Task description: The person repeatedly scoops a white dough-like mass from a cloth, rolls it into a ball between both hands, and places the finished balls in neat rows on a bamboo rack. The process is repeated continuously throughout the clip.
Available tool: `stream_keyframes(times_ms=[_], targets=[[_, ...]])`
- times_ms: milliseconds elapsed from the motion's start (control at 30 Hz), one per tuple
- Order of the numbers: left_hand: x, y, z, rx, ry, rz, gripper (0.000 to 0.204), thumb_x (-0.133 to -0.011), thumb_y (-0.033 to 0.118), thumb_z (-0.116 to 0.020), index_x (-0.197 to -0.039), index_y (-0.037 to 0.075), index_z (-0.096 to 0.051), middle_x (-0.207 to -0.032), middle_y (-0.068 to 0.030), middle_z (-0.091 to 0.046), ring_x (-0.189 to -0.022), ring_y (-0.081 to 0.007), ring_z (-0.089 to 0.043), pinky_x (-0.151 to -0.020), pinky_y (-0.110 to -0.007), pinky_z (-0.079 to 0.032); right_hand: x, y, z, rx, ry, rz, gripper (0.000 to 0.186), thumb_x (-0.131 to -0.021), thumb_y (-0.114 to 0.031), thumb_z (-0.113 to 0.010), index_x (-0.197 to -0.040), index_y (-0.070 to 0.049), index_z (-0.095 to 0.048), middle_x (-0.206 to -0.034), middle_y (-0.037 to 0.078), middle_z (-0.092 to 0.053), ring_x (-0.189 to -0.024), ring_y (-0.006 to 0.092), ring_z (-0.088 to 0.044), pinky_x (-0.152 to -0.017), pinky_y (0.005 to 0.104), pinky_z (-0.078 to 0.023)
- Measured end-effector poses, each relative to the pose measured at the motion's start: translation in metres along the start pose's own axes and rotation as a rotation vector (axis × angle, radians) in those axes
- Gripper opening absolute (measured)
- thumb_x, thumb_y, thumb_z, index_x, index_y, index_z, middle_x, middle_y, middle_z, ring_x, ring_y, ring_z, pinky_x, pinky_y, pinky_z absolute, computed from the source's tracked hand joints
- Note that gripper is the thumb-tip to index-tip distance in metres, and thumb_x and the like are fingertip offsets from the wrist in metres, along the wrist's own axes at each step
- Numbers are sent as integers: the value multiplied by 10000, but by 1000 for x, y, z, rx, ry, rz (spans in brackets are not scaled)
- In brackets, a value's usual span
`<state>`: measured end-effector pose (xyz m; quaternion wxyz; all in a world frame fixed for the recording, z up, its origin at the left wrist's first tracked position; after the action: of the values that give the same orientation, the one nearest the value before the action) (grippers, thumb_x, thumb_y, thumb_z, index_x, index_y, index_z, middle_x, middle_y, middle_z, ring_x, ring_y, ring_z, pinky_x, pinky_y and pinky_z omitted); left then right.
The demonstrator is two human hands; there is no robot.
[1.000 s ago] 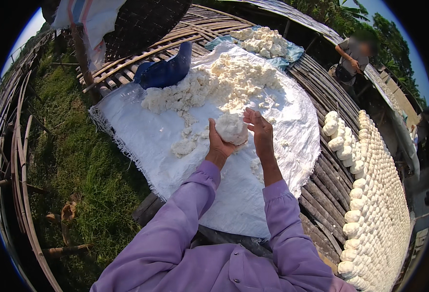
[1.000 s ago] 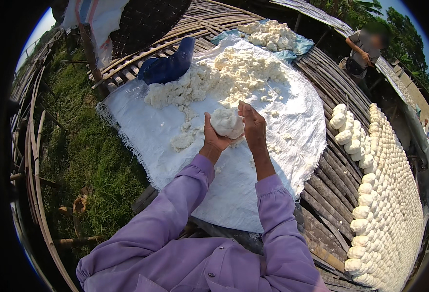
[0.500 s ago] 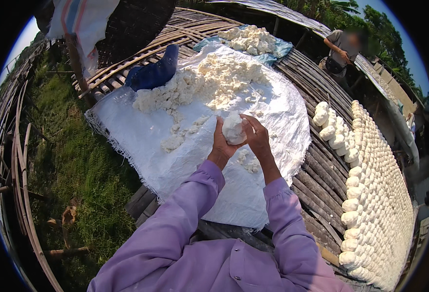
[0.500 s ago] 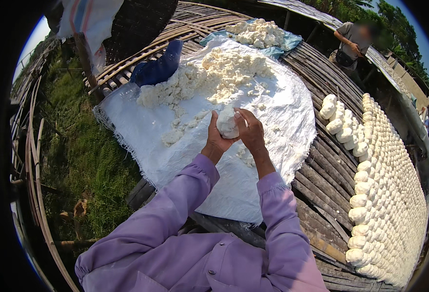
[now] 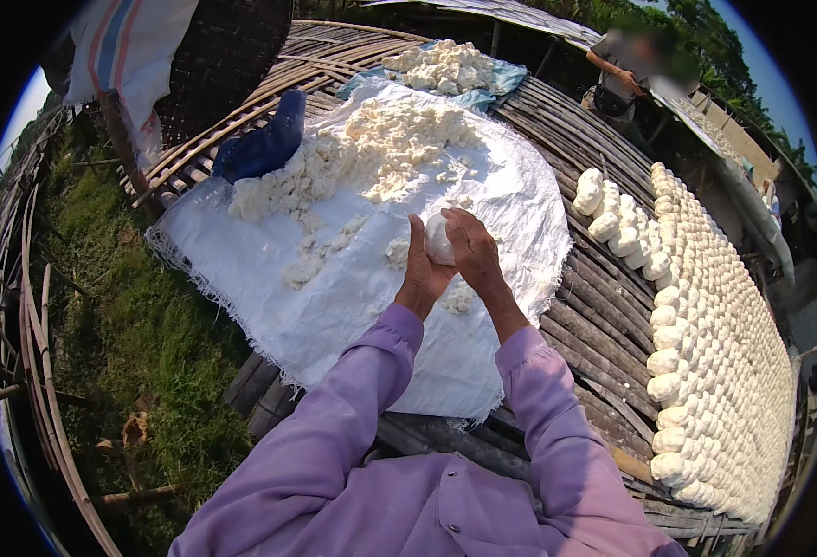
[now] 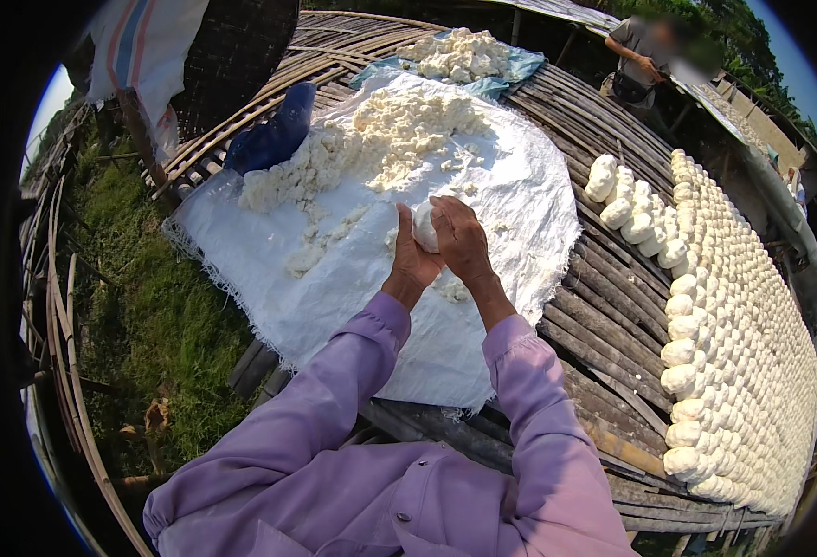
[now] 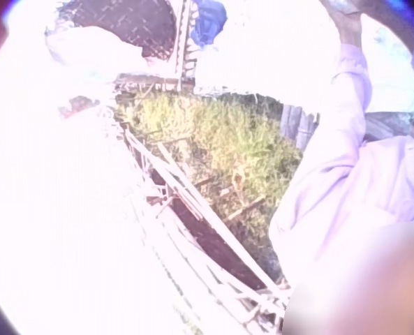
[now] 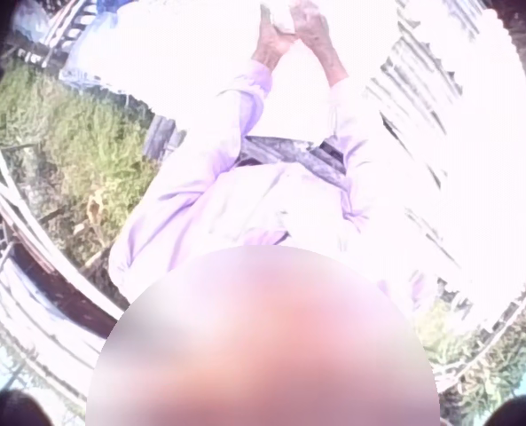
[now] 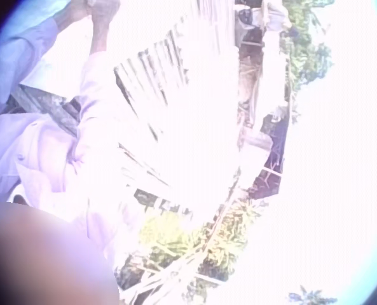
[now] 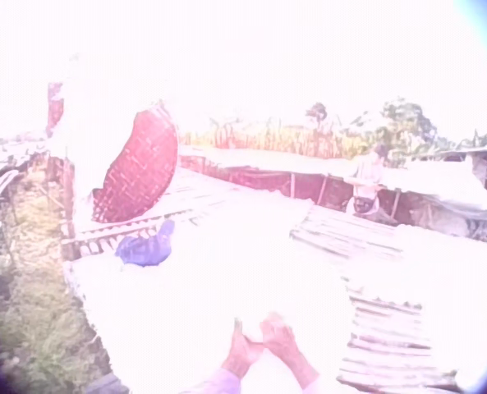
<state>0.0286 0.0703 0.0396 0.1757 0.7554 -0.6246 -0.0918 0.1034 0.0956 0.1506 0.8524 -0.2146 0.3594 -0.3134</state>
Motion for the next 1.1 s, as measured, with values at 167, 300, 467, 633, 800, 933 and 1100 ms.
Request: stream_keyframes(times_ms=[167,300,467,633,800,933,1100], targets=[[0,-18,-2,-56,-24,109,932,-822,799,-572,-1387,62,-494,-1358,-145,-565,-1264,-346,-558,-1042,-593,-461,8,-22,82,-198,568,46,537,-1087,-361,-365,-1189,73,-664,-1130,244,-704,-1070,338,-680,-927,411,-516],[3,-25,-23,-55,-186,208,1065,-794,873,-500,-1405,2,-468,-1373,-163,-557,-1265,-322,-563,-1059,-510,-464,8,12,27,111,102,-167,462,-1011,-445,-513,-1030,-40,-734,-933,183,-729,-884,242,-701,-802,391,-538],[9,-28,-22,-106,-146,150,1153,-765,902,-493,-1466,-7,-387,-1382,-179,-534,-1266,-334,-559,-1062,-518,-455,27,52,40,-426,396,-186,628,-1069,-523,-330,-1156,-20,-696,-1162,195,-688,-1015,262,-672,-891,376,-522],[8,-34,-14,-109,-66,110,987,-785,850,-558,-1422,103,-451,-1348,-132,-549,-1249,-328,-555,-1034,-537,-472,15,16,69,-353,334,-138,561,-1077,-426,-381,-1256,36,-645,-1172,223,-694,-1100,335,-668,-973,384,-503],[4,-38,-28,-284,-140,-13,1001,-782,854,-560,-1436,105,-444,-1362,-146,-560,-1273,-352,-545,-1027,-577,-458,13,11,38,325,77,-70,448,-1030,-400,-456,-1112,-46,-718,-1091,162,-719,-1026,360,-665,-889,431,-518],[7,-58,-20,84,-103,218,1011,-769,871,-550,-1413,95,-465,-1351,-127,-561,-1250,-305,-561,-1002,-512,-493,38,72,44,-494,480,-380,530,-1046,-463,-411,-1081,-33,-720,-1033,154,-729,-937,324,-694,-798,415,-526],[-4,-45,-14,-8,-151,95,1023,-777,858,-552,-1417,67,-445,-1373,-162,-544,-1291,-351,-541,-1045,-578,-466,27,51,36,-249,15,-359,576,-1061,-485,-402,-1158,-5,-705,-1091,204,-719,-1084,308,-681,-956,372,-503]])
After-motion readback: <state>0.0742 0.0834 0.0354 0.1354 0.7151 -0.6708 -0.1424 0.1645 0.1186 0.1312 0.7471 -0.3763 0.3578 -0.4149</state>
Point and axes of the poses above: each hand's wrist, its own x-axis away from the middle knuckle, its own z-axis out of the back of the hand, y = z × x, the point moved 8 cm from there along -x, towards the middle knuckle
